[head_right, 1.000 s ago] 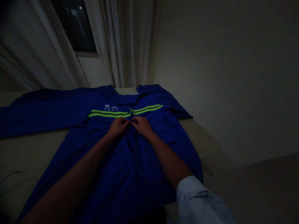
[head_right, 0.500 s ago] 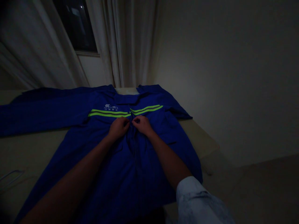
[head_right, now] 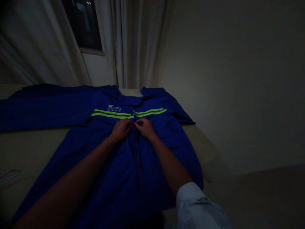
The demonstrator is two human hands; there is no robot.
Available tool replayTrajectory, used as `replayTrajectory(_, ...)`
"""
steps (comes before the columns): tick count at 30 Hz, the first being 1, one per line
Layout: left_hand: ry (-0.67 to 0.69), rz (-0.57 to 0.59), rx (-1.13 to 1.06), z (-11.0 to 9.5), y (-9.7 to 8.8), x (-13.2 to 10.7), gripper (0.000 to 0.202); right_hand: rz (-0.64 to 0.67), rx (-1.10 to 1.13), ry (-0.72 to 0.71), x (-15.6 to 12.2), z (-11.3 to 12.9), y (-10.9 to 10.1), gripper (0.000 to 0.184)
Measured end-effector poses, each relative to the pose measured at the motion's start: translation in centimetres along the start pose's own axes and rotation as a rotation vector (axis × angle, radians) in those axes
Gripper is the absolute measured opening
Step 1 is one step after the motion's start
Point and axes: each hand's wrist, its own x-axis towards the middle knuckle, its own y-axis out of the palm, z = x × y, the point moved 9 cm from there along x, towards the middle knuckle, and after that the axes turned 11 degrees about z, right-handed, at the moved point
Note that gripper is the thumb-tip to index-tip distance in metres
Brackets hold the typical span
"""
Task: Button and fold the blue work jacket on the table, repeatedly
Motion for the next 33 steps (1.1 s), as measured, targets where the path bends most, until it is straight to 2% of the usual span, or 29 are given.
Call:
replayTrajectory(8, -0.056, -0.015, 0.007, -0.5, -0.7, -0.5, 0.022, 0.083, 0.108, -0.037, 0.3, -0.7, 0.4, 0.012)
replayTrajectory(16, -0.075, -0.012, -0.028, 0.0, -0.4, -0.1, 0.021, 0.022, -0.142, -0.126, -0.4, 2.1, 0.0, 0.008)
replayTrajectory(19, -0.069, -0.022, -0.044, 0.1, -0.3, 0.0, 0.021, -0.006, -0.183, -0.08, -0.3, 1.9, 0.0, 0.008)
replayTrajectory(24, -0.046, -0.026, -0.086, 0.3, -0.3, 0.0, 0.02, 0.051, -0.021, 0.054, 0.2, -0.5, 0.5, 0.009)
replayTrajectory(28, -0.043, -0.019, -0.092, 0.3, -0.3, 0.0, 0.022, 0.044, -0.034, 0.055, 0.3, -0.8, 0.5, 0.01)
replayTrajectory(33, -0.095, -0.038, -0.13, 0.4, -0.7, 0.0, 0.028, 0.057, -0.14, -0.005, 0.2, 0.3, 0.8, 0.008)
